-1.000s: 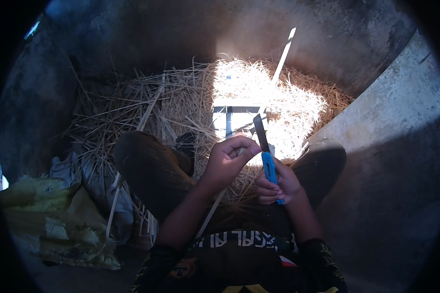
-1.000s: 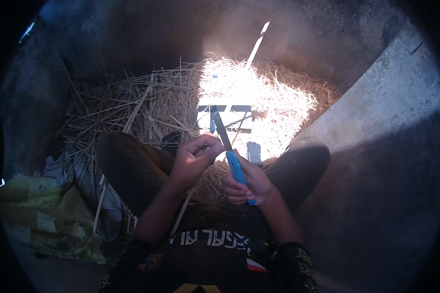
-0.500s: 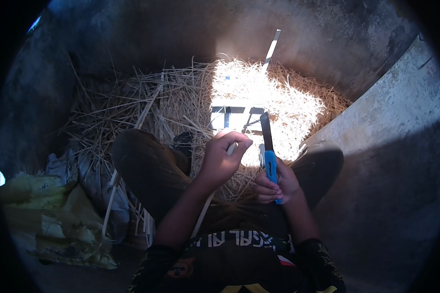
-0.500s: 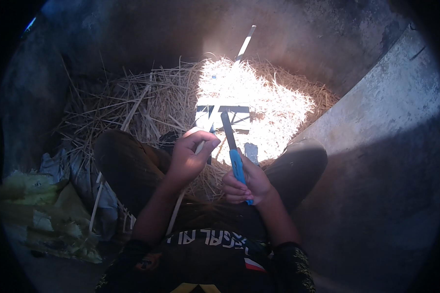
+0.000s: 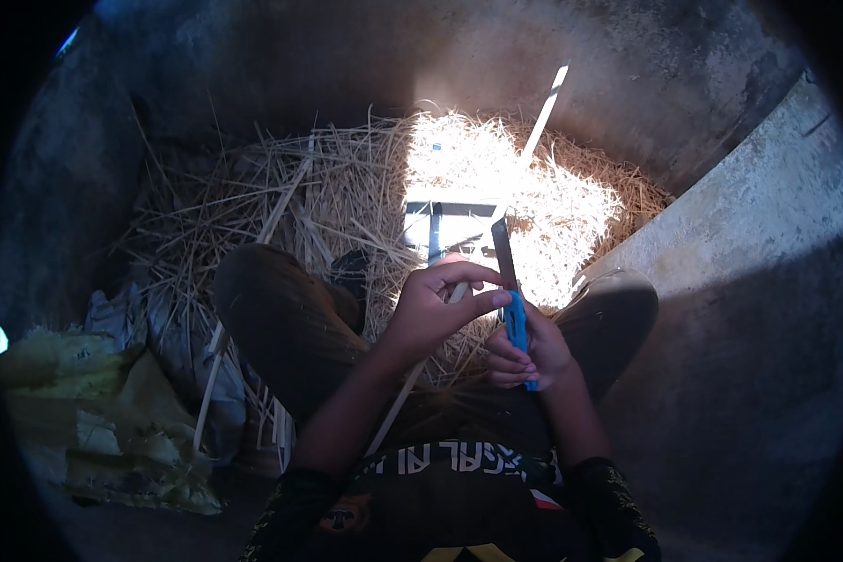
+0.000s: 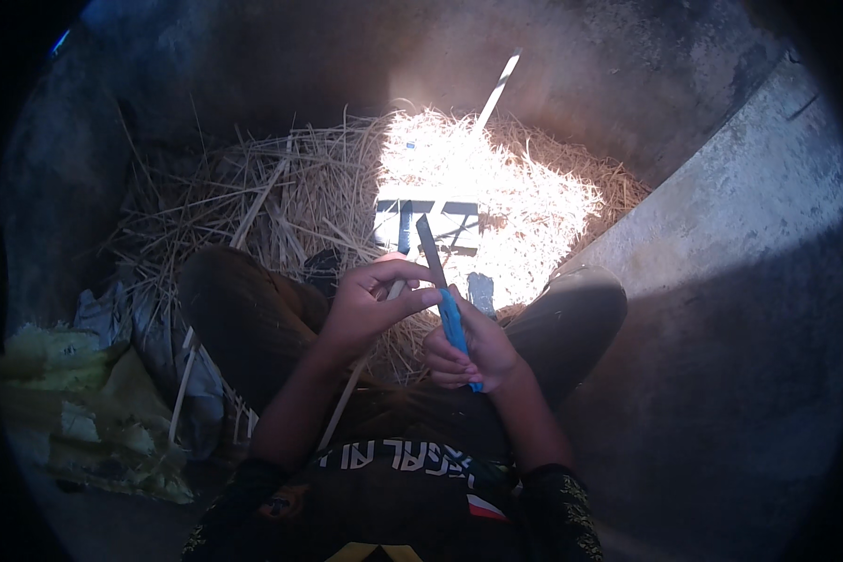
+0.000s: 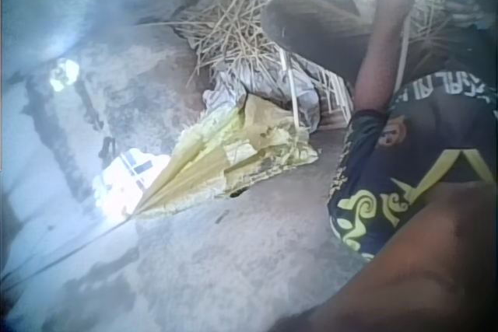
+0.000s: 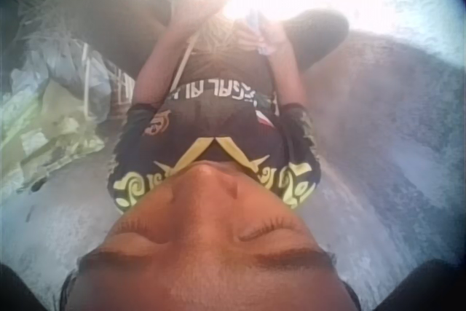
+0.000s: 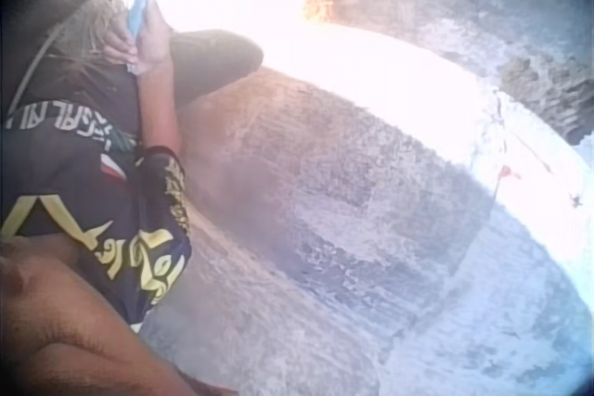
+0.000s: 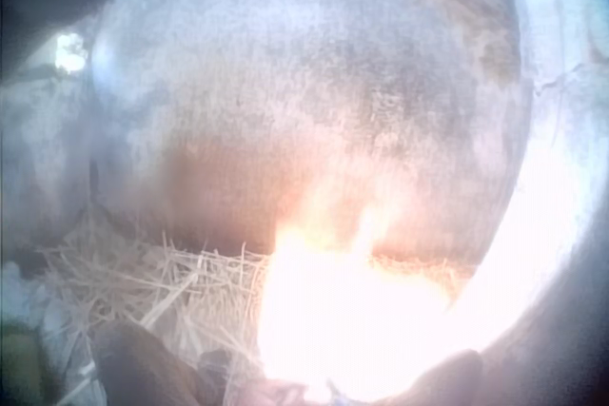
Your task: The person sits on a straw-covered floor and uses a blue utility knife to shave thin strips from a long, thin piece of bamboo. They hold the bamboo with their left hand and repeatedly scrape the blade along its length to remove the outer layer, creating fine shavings.
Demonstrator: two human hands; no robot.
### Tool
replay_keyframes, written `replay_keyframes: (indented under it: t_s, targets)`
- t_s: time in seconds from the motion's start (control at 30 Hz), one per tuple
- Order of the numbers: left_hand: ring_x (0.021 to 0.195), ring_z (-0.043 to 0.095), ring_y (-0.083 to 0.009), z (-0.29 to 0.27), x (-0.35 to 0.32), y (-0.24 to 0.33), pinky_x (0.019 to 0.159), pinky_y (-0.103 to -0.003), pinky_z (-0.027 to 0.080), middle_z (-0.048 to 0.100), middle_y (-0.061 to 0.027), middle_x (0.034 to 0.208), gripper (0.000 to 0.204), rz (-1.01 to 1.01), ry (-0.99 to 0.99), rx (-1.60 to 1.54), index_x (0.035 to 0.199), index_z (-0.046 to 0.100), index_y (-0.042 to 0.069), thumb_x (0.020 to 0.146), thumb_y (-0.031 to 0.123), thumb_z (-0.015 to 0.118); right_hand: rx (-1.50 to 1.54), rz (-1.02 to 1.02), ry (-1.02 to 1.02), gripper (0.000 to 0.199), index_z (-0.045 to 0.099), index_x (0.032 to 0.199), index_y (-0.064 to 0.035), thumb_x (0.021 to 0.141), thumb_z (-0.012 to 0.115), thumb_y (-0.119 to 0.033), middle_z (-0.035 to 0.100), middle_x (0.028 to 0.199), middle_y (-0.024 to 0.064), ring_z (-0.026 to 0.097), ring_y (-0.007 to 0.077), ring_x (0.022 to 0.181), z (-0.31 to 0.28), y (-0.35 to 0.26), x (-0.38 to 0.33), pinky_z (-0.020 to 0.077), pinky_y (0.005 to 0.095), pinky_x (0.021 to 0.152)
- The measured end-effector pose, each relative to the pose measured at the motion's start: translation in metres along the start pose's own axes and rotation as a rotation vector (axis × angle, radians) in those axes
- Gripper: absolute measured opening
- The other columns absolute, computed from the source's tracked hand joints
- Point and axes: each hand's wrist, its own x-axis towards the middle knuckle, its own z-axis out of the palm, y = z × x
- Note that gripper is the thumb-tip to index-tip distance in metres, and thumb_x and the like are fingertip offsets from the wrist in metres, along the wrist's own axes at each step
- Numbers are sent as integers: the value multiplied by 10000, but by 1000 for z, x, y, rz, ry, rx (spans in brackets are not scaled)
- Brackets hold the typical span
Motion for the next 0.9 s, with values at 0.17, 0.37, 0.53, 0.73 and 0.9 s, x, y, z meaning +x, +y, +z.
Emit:
replay_keyframes:
  t_s: [0.17,0.37,0.53,0.73,0.9]
  targets:
    - [881,553,-106,-6,-1,-2,808,-275,418,634,-48,891,143,-39,-66,-20,936,742,4,865,126,765,-7,31,-44,793,411,543,-103,989,189,-720,359,428,-14,307,66,309,-3,2,2,244,183,336]
    - [879,562,-108,-8,-1,-4,810,-284,425,636,-49,893,130,31,-50,30,938,738,2,886,121,745,-14,83,-62,776,406,560,-106,979,219,-732,355,442,-27,299,51,319,-4,1,1,230,180,346]
    - [838,564,-79,-6,1,-10,770,-255,444,637,-22,884,110,38,121,30,944,726,24,922,132,721,-23,-18,-90,754,420,600,-100,999,212,-704,371,459,-14,328,68,338,-7,3,4,257,199,389]
    - [808,570,-44,-7,0,-1,684,-208,436,641,-30,907,184,-77,190,-89,1124,561,38,971,100,643,-237,-661,255,654,563,832,-45,1078,208,-536,437,563,31,390,124,403,7,3,13,320,241,451]
    - [700,527,-29,-5,2,-12,594,-198,419,636,-17,904,336,-85,234,-123,1250,446,86,962,79,617,-185,-588,380,589,555,876,-49,1081,259,-515,432,558,24,357,112,380,22,-6,-1,337,264,397]
